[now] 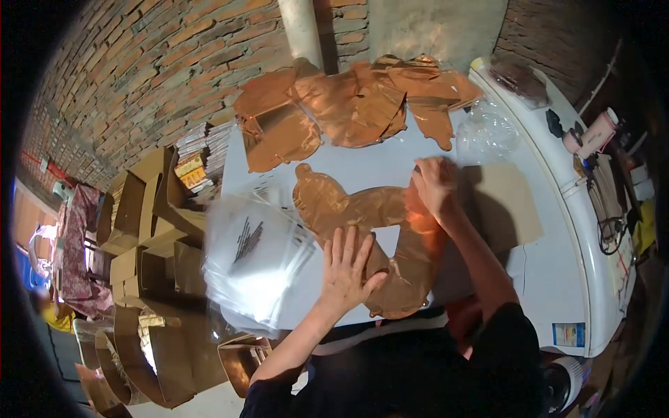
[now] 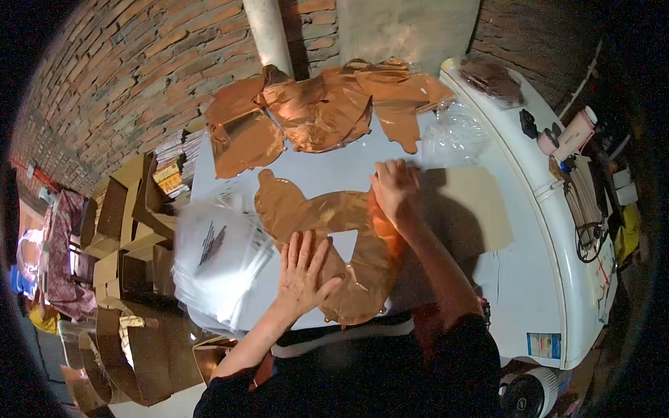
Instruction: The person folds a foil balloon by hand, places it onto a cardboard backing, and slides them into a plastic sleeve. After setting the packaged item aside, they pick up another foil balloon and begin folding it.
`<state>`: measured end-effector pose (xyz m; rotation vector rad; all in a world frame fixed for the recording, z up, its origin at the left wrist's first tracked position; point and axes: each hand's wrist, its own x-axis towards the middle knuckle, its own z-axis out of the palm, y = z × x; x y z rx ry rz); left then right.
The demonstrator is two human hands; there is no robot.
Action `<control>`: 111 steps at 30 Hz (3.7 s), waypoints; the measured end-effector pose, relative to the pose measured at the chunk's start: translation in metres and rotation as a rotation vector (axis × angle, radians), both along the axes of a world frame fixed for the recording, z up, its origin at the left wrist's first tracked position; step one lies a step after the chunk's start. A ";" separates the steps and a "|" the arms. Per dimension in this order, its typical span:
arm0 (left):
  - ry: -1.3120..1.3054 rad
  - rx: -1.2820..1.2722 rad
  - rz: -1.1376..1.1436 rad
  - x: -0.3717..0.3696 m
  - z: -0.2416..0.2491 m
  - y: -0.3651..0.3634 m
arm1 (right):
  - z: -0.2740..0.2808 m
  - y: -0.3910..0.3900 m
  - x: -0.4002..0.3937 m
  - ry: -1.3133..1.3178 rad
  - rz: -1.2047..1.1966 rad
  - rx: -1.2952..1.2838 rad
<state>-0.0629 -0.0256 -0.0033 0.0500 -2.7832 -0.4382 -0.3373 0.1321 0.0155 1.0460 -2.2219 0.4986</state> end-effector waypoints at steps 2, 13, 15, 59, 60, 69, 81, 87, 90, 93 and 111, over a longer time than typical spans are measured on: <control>0.019 0.036 -0.012 0.002 0.007 0.000 | 0.007 -0.016 -0.024 -0.063 -0.059 -0.026; 0.245 0.388 -0.052 0.001 0.050 -0.019 | -0.018 -0.093 -0.039 -0.252 0.047 0.065; 0.238 0.368 -0.081 0.000 0.064 -0.027 | 0.006 -0.085 0.016 -0.185 0.316 0.219; 0.217 0.219 -0.052 -0.123 0.064 -0.288 | -0.019 -0.259 -0.059 -0.035 0.728 -0.024; 0.175 0.267 -0.059 -0.137 0.060 -0.284 | -0.020 -0.261 -0.060 -0.042 0.698 -0.012; 0.113 0.679 0.077 -0.187 0.002 -0.296 | -0.005 -0.277 -0.066 -0.240 0.582 0.036; 0.030 1.029 0.092 -0.186 0.008 -0.293 | -0.014 -0.288 -0.088 -0.495 0.744 -0.123; 0.072 0.930 0.156 -0.194 -0.005 -0.300 | -0.010 -0.298 -0.081 -0.692 0.644 -0.167; 0.069 0.916 0.161 -0.195 -0.008 -0.302 | -0.008 -0.300 -0.080 -0.654 0.594 -0.181; 0.027 0.921 0.188 -0.192 0.002 -0.297 | -0.013 -0.305 -0.082 -0.515 0.592 -0.214; 0.097 1.143 0.206 -0.190 0.009 -0.287 | -0.025 -0.266 -0.068 -0.358 0.682 -0.077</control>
